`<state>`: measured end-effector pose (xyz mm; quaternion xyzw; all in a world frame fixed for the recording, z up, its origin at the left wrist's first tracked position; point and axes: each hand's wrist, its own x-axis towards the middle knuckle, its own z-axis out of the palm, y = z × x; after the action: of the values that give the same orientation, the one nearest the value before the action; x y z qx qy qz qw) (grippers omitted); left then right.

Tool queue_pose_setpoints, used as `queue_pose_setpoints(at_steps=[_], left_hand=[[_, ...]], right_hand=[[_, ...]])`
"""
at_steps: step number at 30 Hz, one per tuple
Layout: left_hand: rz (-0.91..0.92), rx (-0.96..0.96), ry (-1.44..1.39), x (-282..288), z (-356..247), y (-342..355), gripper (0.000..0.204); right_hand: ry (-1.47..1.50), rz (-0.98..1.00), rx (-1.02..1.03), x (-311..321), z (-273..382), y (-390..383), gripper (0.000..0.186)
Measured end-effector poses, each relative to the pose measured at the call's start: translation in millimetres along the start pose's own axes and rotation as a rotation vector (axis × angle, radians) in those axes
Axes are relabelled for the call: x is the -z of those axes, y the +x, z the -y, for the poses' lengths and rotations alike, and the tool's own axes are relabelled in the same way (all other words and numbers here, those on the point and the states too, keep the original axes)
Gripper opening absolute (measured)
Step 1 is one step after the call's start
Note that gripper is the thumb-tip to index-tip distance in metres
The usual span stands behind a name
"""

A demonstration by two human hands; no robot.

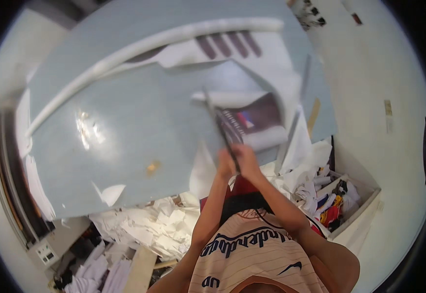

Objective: Cutting out printed garment pieces from a large sheet of fabric using scissors.

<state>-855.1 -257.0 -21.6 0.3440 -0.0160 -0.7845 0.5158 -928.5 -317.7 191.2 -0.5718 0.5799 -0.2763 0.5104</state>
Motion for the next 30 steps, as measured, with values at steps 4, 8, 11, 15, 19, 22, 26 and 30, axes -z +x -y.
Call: queue_pose_setpoints(at_steps=[4,8,11,15,19,22,26,30], left_hand=[[0.424,-0.691,1.181,-44.4,39.9,-14.2,0.046],[0.252,-0.189,0.977,-127.4,110.4,-52.3,0.051],[0.452,-0.223,1.394,-216.7,144.8,-146.5,0.050],[0.486,-0.086,1.267,-275.5,231.6,-188.6,0.041],[0.505,0.134,1.042,-322.9,343.1,-224.6,0.030],[0.612,0.185,1.056,-385.1,449.3,-240.9,0.027],[0.694,0.618,0.376,-474.5,603.7,-316.4,0.015],[0.775,1.100,0.685,-500.0,739.3,-426.9,0.014]], right_hand=[[0.215,-0.032,0.004,49.1,31.1,-99.5,0.026],[0.473,0.066,-0.230,126.4,53.1,-176.8,0.032],[0.231,-0.033,-0.027,197.6,25.7,-241.4,0.043],[0.415,-0.151,-0.043,285.0,12.6,-334.9,0.046],[0.463,-0.339,-0.078,367.5,-21.9,-437.6,0.033],[0.688,-0.476,-0.139,402.7,-33.0,-511.1,0.028],[0.483,-0.685,-0.061,425.8,-67.8,-609.9,0.034],[0.548,-0.994,-0.290,424.4,-92.5,-703.3,0.039]])
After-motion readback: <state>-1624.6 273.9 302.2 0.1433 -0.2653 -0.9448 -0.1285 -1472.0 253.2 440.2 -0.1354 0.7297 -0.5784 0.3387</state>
